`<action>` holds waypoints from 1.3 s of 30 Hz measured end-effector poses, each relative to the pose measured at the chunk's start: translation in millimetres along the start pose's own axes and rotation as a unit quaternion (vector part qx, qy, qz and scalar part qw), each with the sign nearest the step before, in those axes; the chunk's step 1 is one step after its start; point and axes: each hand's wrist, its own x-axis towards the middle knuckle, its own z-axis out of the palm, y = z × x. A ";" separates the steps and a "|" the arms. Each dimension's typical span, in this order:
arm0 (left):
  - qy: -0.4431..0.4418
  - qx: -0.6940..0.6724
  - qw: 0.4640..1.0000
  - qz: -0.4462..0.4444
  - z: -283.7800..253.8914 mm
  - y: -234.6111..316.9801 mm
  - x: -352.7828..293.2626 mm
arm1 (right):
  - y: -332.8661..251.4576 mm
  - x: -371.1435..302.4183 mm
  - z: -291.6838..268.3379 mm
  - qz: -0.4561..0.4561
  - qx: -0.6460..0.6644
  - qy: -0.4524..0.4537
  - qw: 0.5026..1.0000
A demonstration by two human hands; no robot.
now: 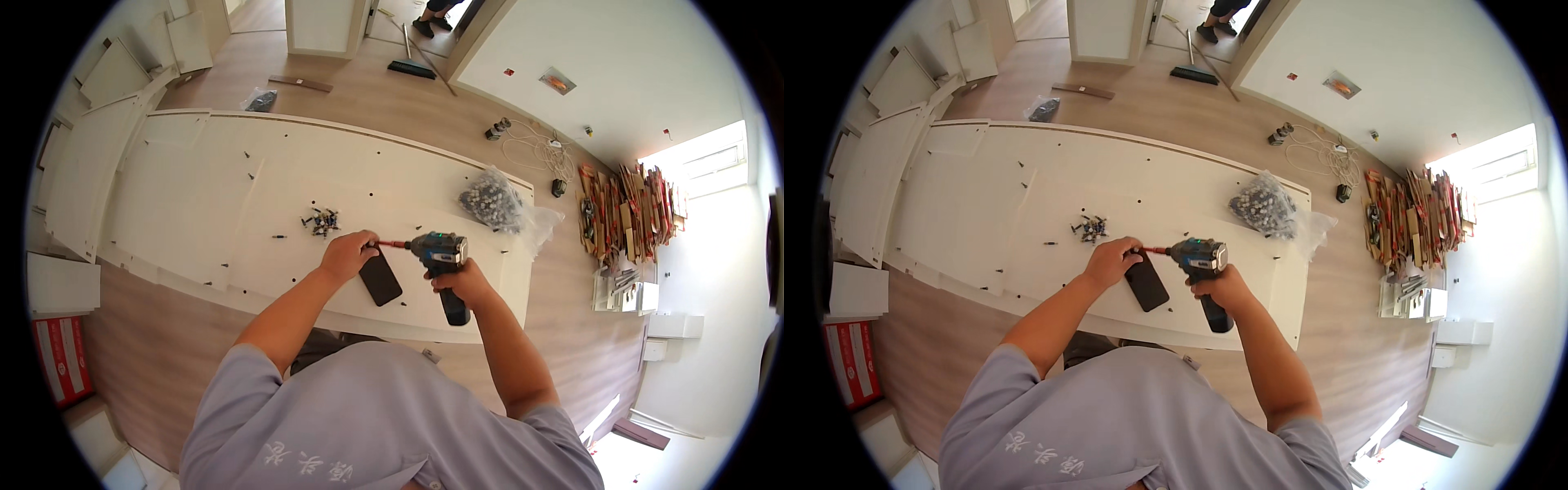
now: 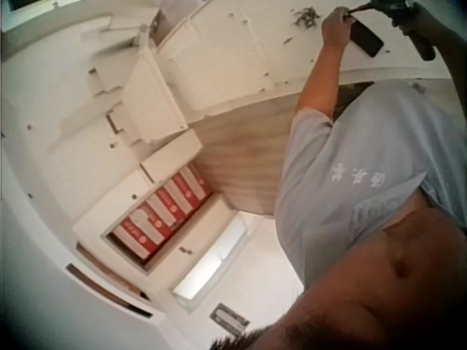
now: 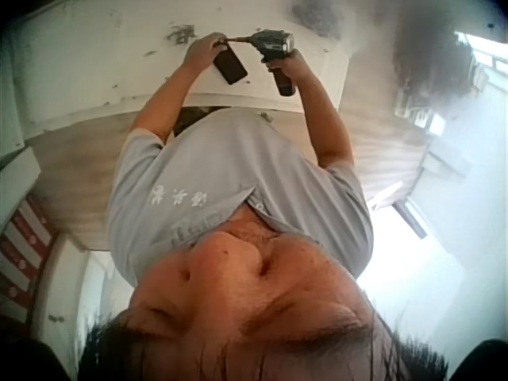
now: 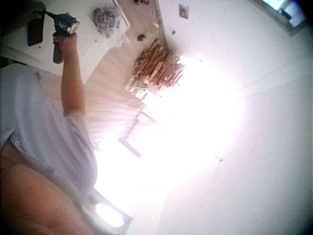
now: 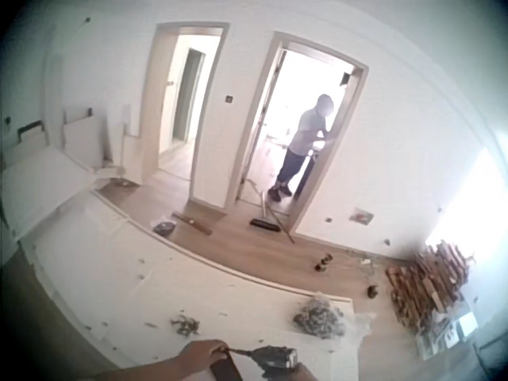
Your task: The person drives screws into white furniture panels using a power drill, handles a plastic bag of fasteners, and relocates a panel.
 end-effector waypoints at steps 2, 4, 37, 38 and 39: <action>0.055 -0.056 0.997 -0.004 -4.3 -11.5 -1.1 | -1.4 29.1 5.0 -0.029 -0.007 0.027 0.999; 0.083 -0.062 0.995 -0.008 -9.8 -25.5 -7.2 | -13.5 57.6 18.1 -0.011 -0.023 0.078 0.997; -0.038 0.051 0.997 0.034 -157.4 -151.6 2.8 | -122.1 159.5 111.4 0.115 -0.482 0.210 0.843; -0.050 0.070 0.996 0.036 -155.9 -151.1 8.2 | -123.4 160.0 113.0 0.125 -0.479 0.207 0.844; -0.065 0.088 0.993 0.041 -151.2 -153.0 11.6 | -122.6 159.6 112.0 0.138 -0.475 0.205 0.844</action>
